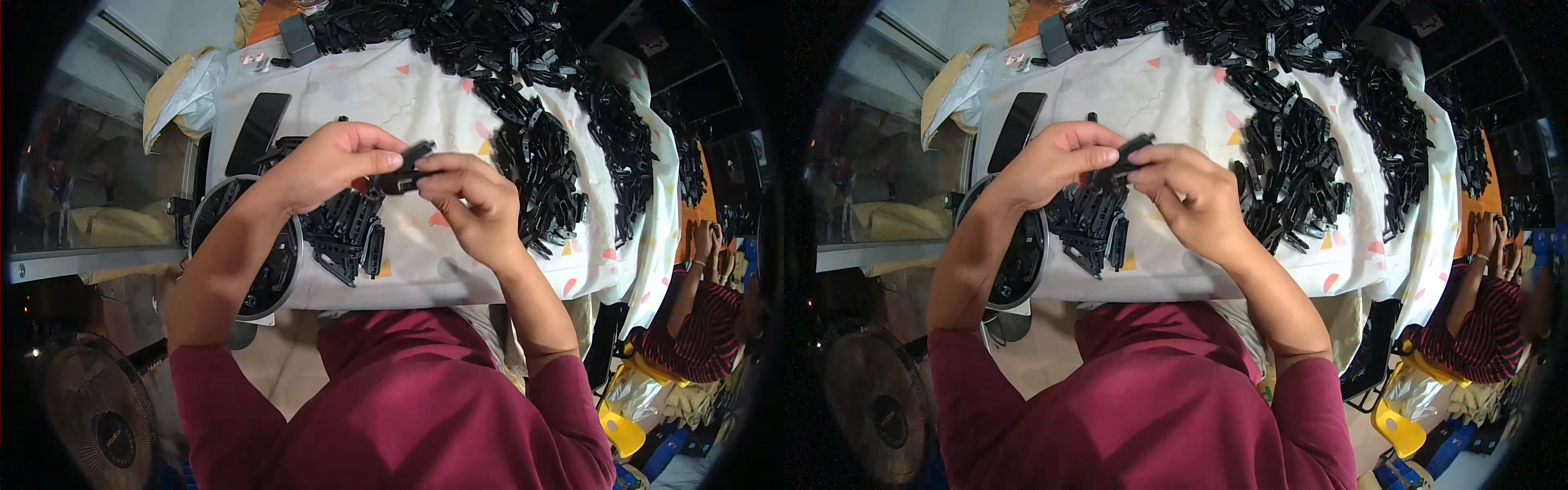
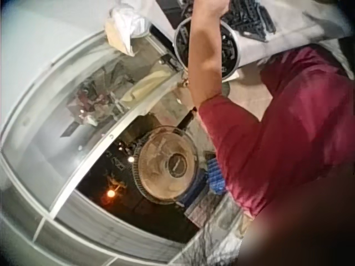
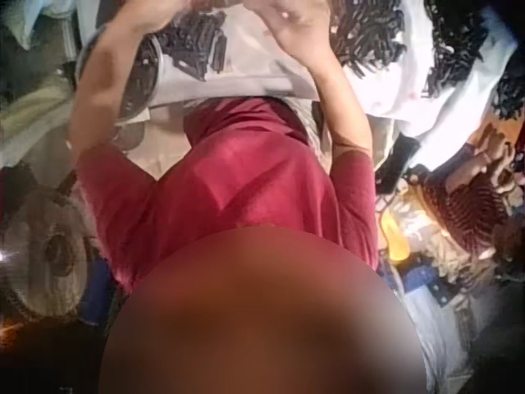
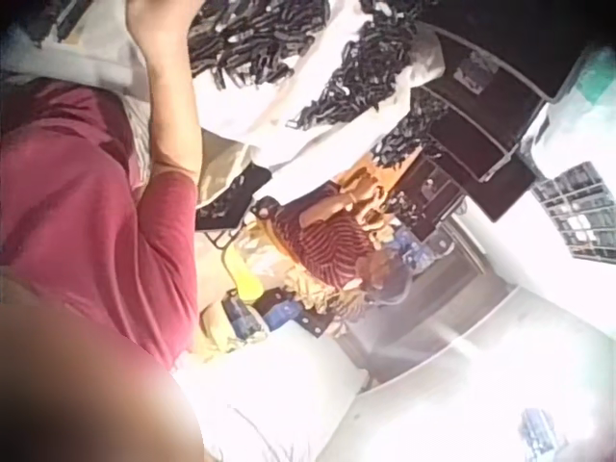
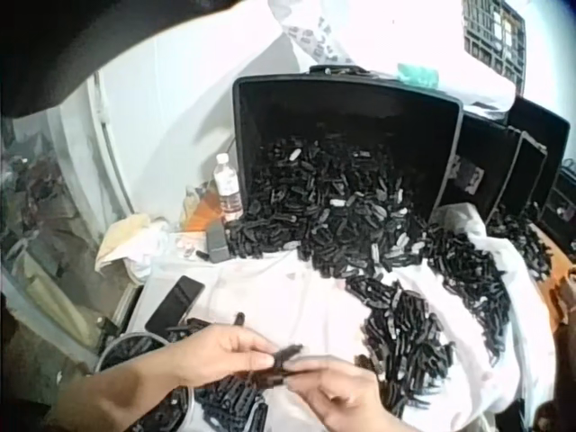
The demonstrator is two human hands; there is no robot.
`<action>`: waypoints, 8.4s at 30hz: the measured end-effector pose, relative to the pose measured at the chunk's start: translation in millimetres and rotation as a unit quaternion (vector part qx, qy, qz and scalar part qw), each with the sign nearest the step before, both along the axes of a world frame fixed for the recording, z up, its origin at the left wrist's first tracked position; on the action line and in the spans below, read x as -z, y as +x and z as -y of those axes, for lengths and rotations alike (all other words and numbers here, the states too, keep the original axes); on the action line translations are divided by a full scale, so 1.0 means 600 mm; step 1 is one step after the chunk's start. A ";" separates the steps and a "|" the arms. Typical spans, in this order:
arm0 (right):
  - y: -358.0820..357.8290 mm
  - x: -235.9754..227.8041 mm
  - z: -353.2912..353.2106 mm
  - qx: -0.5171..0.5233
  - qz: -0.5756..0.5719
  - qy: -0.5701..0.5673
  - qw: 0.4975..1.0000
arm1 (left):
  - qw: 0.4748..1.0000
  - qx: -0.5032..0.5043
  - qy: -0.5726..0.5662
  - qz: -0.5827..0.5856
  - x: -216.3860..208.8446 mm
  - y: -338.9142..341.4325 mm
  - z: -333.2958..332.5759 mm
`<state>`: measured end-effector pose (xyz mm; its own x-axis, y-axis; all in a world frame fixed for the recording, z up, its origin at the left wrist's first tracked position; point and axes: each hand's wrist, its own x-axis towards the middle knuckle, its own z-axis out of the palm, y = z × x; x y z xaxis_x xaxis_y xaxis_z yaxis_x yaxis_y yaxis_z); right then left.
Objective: Assembling black plastic clips from a large pile on a table.
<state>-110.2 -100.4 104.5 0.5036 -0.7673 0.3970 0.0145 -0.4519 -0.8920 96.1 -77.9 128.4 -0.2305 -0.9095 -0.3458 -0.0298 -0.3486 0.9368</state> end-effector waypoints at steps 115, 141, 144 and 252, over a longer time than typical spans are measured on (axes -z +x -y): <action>-0.076 0.033 0.102 0.247 -0.388 -0.124 0.879 | 0.819 -0.308 -0.269 0.402 -0.004 0.033 -0.137; -0.039 0.018 0.046 -0.041 0.250 0.395 0.883 | 0.998 -0.063 0.007 -0.022 0.017 -0.013 0.021; -0.032 -0.008 0.021 -0.053 0.163 0.349 0.921 | 0.994 -0.054 0.012 -0.098 0.015 -0.026 0.014; -0.045 0.079 0.130 0.155 -0.264 0.031 0.952 | 0.684 -0.156 -0.290 0.651 0.006 0.183 -0.186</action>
